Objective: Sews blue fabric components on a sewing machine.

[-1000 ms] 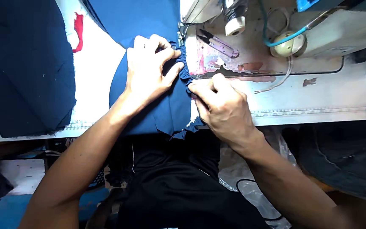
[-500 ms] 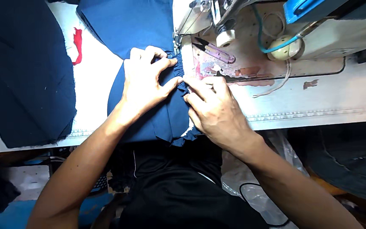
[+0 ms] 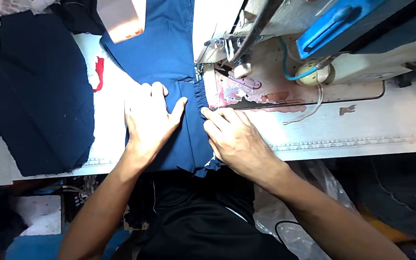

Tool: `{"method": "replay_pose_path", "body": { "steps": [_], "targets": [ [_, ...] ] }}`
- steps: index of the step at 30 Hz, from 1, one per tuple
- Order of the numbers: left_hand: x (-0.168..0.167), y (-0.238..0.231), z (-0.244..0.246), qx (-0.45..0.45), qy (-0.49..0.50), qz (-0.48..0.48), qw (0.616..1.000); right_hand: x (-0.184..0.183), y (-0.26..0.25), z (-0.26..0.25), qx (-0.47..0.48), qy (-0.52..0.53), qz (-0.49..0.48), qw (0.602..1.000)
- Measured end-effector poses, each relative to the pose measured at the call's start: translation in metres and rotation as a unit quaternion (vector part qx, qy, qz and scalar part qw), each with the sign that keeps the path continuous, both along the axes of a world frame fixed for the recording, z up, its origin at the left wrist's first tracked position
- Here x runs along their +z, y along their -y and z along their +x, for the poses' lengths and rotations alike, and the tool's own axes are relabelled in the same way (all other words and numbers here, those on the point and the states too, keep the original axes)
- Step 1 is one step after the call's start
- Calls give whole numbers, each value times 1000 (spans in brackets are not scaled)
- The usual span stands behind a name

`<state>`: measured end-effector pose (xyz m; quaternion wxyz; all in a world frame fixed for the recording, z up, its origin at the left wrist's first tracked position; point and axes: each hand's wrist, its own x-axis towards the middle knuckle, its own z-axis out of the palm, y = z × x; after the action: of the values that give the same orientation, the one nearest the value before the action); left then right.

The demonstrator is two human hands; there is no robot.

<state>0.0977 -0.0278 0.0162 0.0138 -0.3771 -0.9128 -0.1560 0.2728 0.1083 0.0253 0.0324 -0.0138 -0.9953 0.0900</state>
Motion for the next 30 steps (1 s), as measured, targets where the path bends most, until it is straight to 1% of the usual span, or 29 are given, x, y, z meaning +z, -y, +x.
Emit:
{"method": "replay_pose_path", "body": {
  "steps": [1,3,5,7,10,12,15,17,18,19,20,21,22,23,24,25,26,27,28,30],
  "targets": [
    [-2,0,0,-1,13,-13,1000,-1,1,1,-1,0,-2,1000],
    [-1,-2,-1,-17,47,-8,999,-1,1,1,-2,1,-4,1000],
    [2,-6,-1,-35,66,24,997,-2,1,1,-4,2,-6,1000],
    [3,-7,-1,-33,58,65,996,-3,1,1,-8,0,-9,1000],
    [7,-4,-2,9,28,26,999,-3,0,1,-9,-3,-12,1000],
    [3,-2,-5,3,26,-8,1000,-4,1,1,-9,-2,-12,1000],
    [3,-4,-9,-20,46,-13,999,-4,1,1,-10,-2,-10,1000],
    [7,-6,-7,-19,62,1,998,-4,1,2,-11,-4,-12,1000],
    [10,-8,-6,-15,80,26,996,-5,1,2,-11,-6,-13,1000],
    [12,-10,-5,-16,121,68,990,-5,0,2,-11,-8,-16,1000],
    [13,-12,-5,-28,190,138,972,-5,0,2,-10,-12,-17,1000],
    [13,-14,-6,-46,300,225,926,-5,1,3,-9,-15,-18,1000],
    [14,-16,-5,-68,419,313,850,-5,1,3,-9,-19,-19,1000],
    [13,-18,-4,-87,484,362,792,-5,1,3,-10,-27,-19,999],
    [9,-17,-4,-116,483,378,781,-6,1,3,-11,-32,-19,999],
    [3,-16,-5,-152,419,363,818,-6,1,4,-12,-34,-18,999],
    [-2,-14,-5,-183,315,318,875,-7,1,4,-14,-34,-17,999],
    [-6,-12,-4,-206,214,267,917,-8,1,4,-14,-32,-17,999],
    [-9,-11,-2,-222,146,230,936,-8,1,4,-15,-31,-17,999],
    [-13,-11,3,-234,86,182,951,-9,1,4,-14,-26,-19,999]
  ]
}}
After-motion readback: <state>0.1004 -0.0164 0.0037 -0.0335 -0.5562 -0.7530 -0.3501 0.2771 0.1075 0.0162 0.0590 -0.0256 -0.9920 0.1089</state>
